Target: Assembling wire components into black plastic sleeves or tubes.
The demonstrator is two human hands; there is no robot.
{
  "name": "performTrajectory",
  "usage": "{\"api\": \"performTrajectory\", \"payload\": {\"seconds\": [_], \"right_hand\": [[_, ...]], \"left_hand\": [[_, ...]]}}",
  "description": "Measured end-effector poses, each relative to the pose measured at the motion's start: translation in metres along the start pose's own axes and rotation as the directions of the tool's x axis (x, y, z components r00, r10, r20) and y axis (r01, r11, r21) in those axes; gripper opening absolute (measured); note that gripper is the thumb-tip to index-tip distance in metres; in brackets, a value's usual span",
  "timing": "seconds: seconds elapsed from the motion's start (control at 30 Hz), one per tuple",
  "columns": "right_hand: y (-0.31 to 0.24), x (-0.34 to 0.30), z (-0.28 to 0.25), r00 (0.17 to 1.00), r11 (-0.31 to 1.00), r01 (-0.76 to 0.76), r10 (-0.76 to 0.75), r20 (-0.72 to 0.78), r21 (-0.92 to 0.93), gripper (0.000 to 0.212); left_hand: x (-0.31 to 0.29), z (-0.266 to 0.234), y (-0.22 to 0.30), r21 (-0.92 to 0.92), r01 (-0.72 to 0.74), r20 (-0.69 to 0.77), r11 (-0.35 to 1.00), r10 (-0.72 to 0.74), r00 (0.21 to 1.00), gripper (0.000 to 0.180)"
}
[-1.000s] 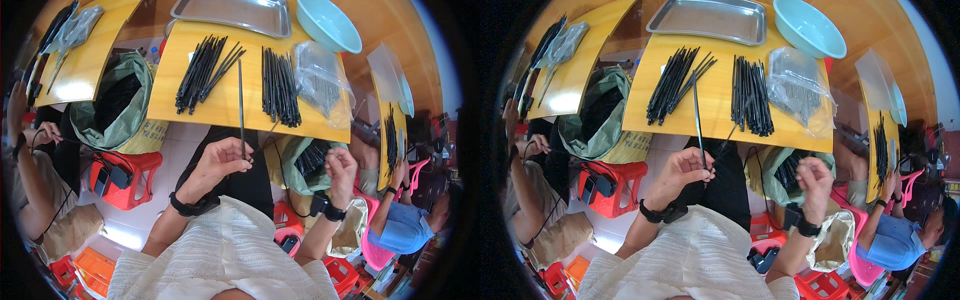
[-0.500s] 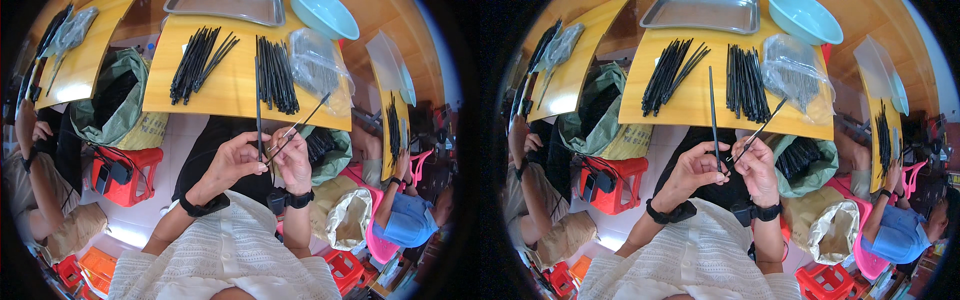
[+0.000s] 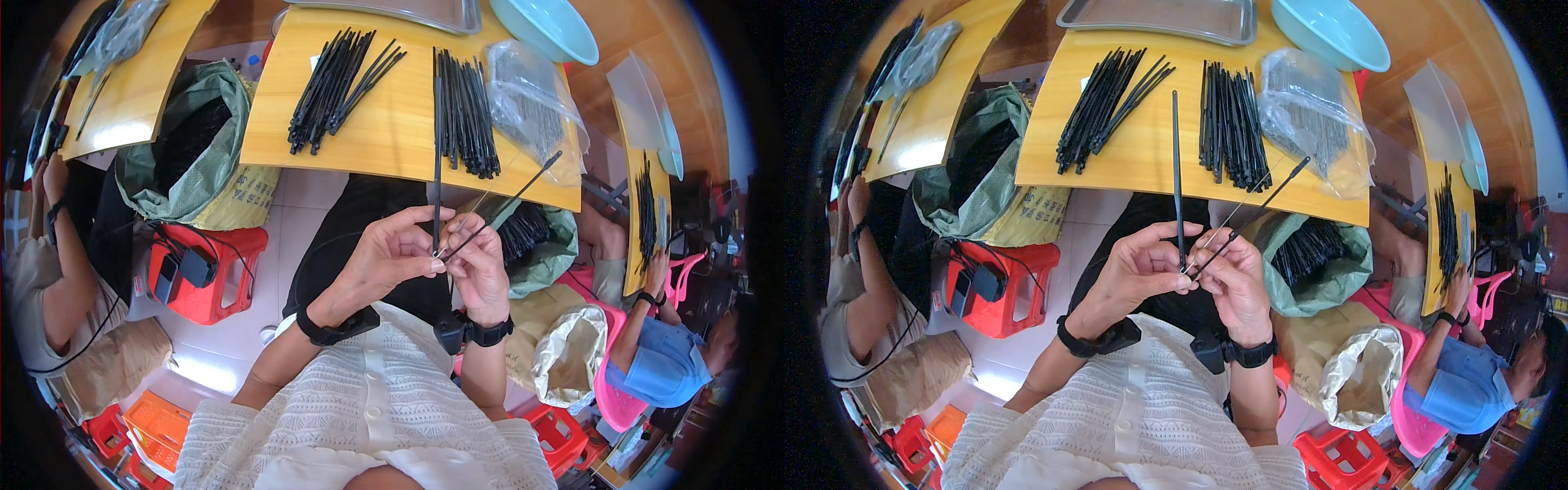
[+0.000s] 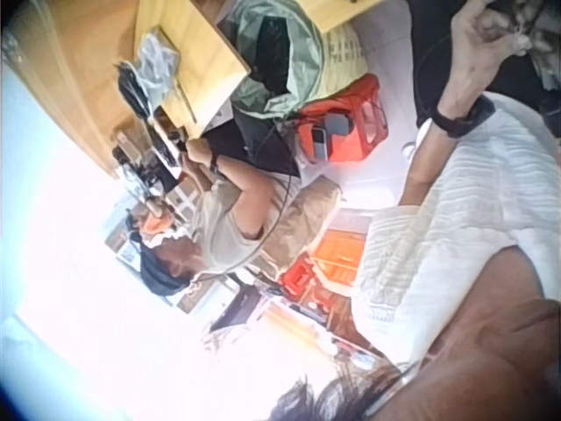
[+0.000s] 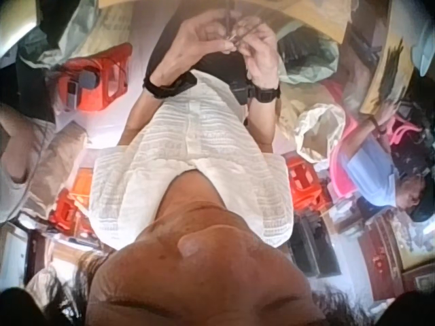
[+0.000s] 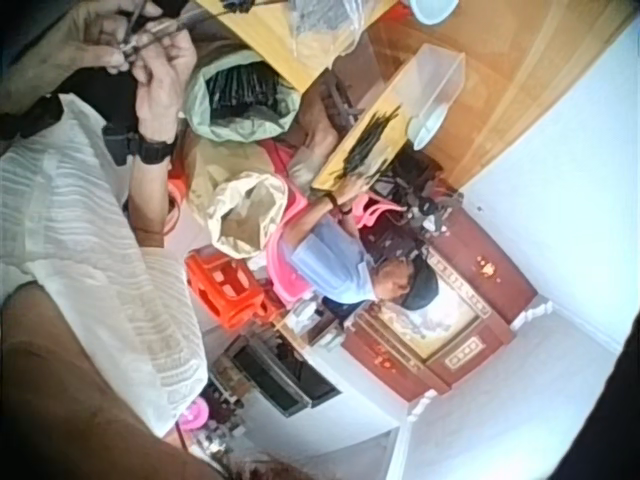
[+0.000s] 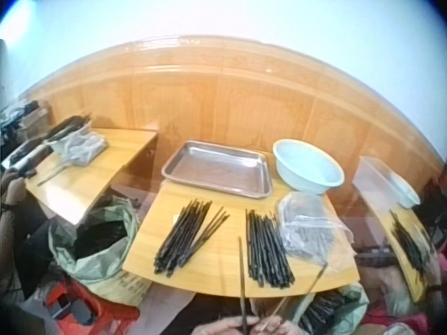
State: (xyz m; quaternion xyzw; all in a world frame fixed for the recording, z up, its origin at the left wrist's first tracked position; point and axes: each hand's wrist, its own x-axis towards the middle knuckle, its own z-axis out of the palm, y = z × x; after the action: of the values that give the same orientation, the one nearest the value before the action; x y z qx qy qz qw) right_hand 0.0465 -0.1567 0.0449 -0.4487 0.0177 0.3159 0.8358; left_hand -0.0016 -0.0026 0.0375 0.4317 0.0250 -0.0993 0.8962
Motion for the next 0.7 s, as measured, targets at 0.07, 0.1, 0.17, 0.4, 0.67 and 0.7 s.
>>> {"api": "performTrajectory", "payload": {"seconds": [0.07, 0.1, 0.17, 0.4, 0.67, 0.7], "right_hand": [[0.0, -0.001, 0.002, 0.999, 0.998, -0.027, 0.03, -0.043, 0.049, 0.01], [-0.001, -0.001, 0.003, 0.999, 0.998, -0.028, 0.03, -0.042, 0.049, 0.01], [-0.002, -0.001, 0.006, 0.996, 0.995, -0.071, 0.075, -0.057, 0.067, 0.01], [-0.004, -0.005, 0.006, 0.992, 0.991, -0.115, 0.119, -0.052, 0.072, 0.01], [-0.005, -0.011, 0.014, 0.983, 0.988, -0.106, 0.12, -0.136, 0.108, 0.011], [-0.005, -0.012, 0.015, 0.984, 0.989, -0.106, 0.12, -0.135, 0.108, 0.011]], "left_hand": [[0.0, -0.001, -0.002, 0.02, -0.008, 0.008, 1.0, 0.008, 1.0, 0.053], [0.0, -0.002, -0.003, 0.025, -0.024, 0.008, 0.999, 0.023, 1.0, 0.053], [-0.001, -0.002, -0.004, 0.03, -0.039, 0.008, 0.999, 0.039, 0.999, 0.053], [-0.003, -0.003, -0.001, 0.034, -0.05, 0.046, 0.998, 0.049, 0.998, 0.054], [-0.007, -0.004, -0.004, 0.061, -0.075, 0.051, 0.995, 0.072, 0.996, 0.05], [-0.008, -0.005, -0.004, 0.076, -0.071, 0.063, 0.995, 0.067, 0.996, 0.05]]}}
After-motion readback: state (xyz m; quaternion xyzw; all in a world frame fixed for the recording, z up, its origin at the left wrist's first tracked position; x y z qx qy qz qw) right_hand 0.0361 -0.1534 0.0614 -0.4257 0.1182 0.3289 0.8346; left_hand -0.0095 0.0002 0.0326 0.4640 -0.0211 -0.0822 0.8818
